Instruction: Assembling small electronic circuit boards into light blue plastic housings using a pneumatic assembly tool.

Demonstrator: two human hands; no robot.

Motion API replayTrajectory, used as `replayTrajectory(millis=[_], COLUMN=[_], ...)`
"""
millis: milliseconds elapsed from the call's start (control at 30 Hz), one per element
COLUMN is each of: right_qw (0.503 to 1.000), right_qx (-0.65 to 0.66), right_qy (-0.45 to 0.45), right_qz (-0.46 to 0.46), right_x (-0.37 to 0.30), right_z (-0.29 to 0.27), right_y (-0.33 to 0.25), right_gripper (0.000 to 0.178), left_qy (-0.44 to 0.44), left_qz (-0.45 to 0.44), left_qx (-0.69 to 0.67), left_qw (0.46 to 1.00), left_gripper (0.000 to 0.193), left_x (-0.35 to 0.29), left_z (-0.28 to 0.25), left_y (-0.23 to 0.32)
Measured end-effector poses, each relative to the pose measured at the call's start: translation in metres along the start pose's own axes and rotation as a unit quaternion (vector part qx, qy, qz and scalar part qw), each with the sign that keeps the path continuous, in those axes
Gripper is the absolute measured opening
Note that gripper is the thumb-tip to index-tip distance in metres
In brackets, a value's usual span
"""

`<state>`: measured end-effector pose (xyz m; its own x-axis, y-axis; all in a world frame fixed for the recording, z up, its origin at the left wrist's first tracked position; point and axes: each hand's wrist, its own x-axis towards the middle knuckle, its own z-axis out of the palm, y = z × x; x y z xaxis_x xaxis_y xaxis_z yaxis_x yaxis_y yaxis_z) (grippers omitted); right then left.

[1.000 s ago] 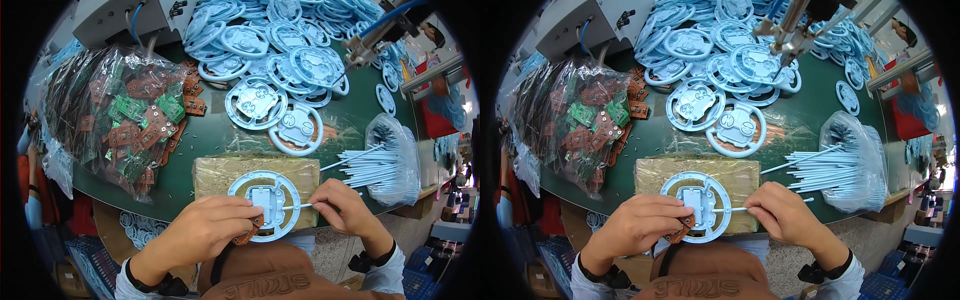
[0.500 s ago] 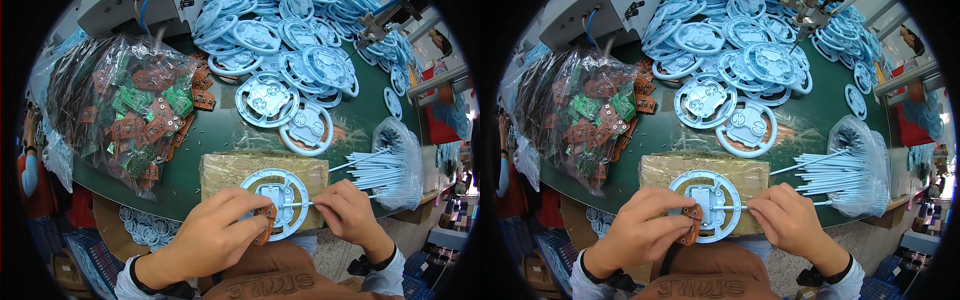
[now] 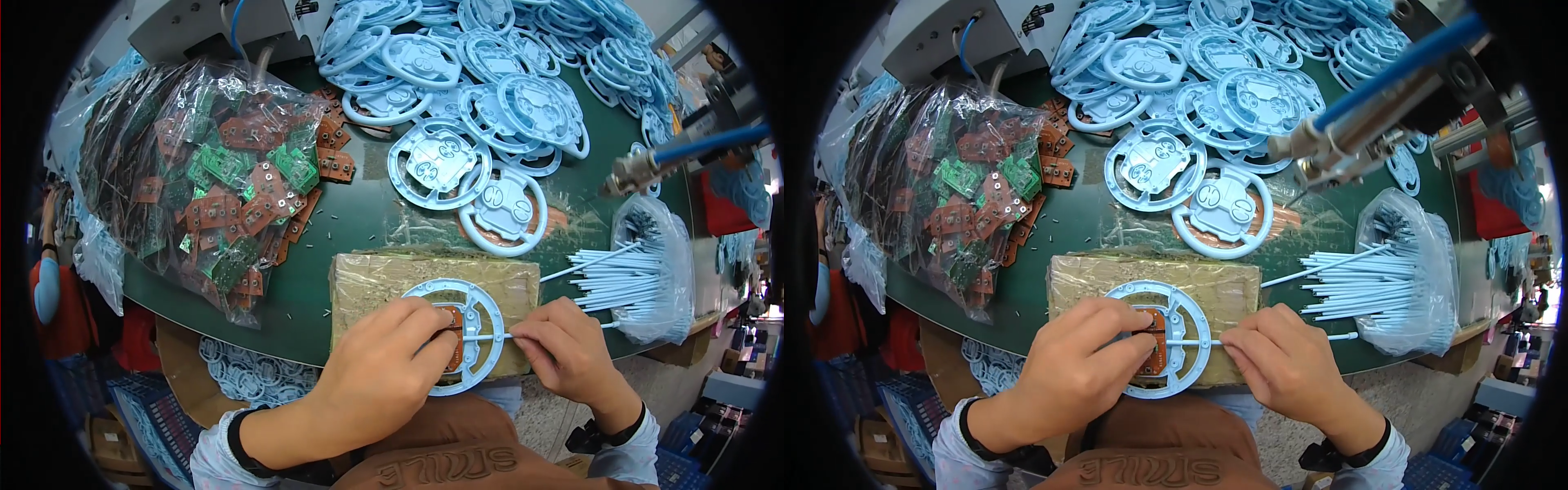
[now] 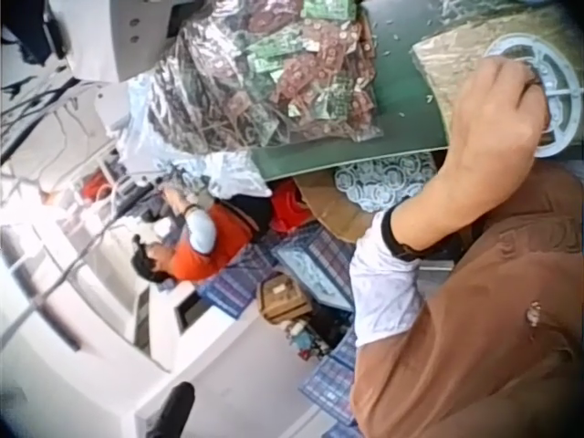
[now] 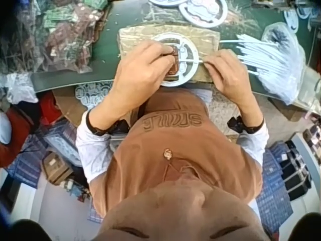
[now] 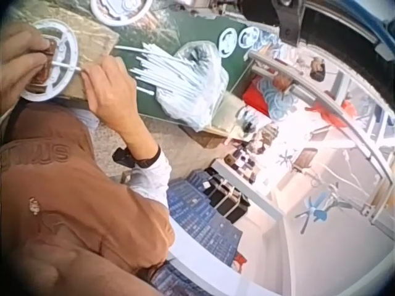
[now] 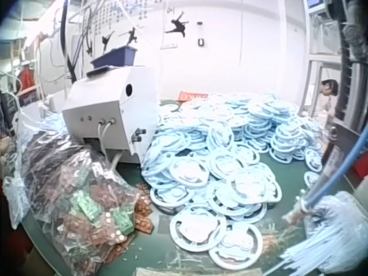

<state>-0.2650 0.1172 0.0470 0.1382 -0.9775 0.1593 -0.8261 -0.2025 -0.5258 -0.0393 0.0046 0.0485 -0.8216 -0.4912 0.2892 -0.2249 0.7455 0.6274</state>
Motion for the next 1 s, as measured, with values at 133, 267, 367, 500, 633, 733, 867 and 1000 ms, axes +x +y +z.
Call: replayTrajectory(millis=[133, 267, 367, 500, 633, 733, 867, 1000], right_qw=[1.000, 1.000, 1.000, 1.000, 1.000, 1.000, 1.000, 1.000], right_qx=[0.002, 0.004, 0.000, -0.006, -0.005, -0.007, -0.007, -0.004], right_qy=[0.004, 0.000, -0.004, -0.008, -0.012, -0.010, -0.011, -0.010], right_qz=[0.002, 0.004, 0.000, 0.003, 0.001, 0.004, 0.003, 0.015], right_x=[-0.0019, -0.0014, -0.0010, -0.0018, -0.0009, -0.0003, 0.0005, -0.0032], right_z=[0.0010, 0.0012, 0.0005, 0.0023, 0.0024, 0.0024, 0.0012, -0.0015], right_y=[0.0016, 0.0004, -0.0001, -0.0018, -0.0030, -0.0017, -0.0028, -0.0034], right_gripper=[0.020, 0.020, 0.020, 0.021, 0.021, 0.022, 0.021, 0.020], left_qy=[-0.030, -0.035, -0.038, -0.047, -0.038, -0.043, -0.055, -0.052], left_qz=[-0.049, -0.055, -0.048, -0.039, -0.048, -0.053, -0.043, -0.025], left_qx=[-0.046, -0.027, -0.005, -0.012, -0.031, -0.035, -0.016, -0.001], left_qw=[0.997, 0.998, 0.998, 0.998, 0.998, 0.997, 0.997, 0.998], left_gripper=[0.033, 0.043, 0.048, 0.049, 0.050, 0.049, 0.048, 0.046], left_x=[0.0009, -0.0025, -0.0049, -0.0062, -0.0065, -0.0050, -0.0063, -0.0057], left_z=[-0.0027, -0.0014, -0.0002, -0.0005, -0.0029, -0.0021, -0.0010, 0.0014], left_y=[0.0046, 0.0078, 0.0085, 0.0061, 0.0059, 0.0039, 0.0028, 0.0047])
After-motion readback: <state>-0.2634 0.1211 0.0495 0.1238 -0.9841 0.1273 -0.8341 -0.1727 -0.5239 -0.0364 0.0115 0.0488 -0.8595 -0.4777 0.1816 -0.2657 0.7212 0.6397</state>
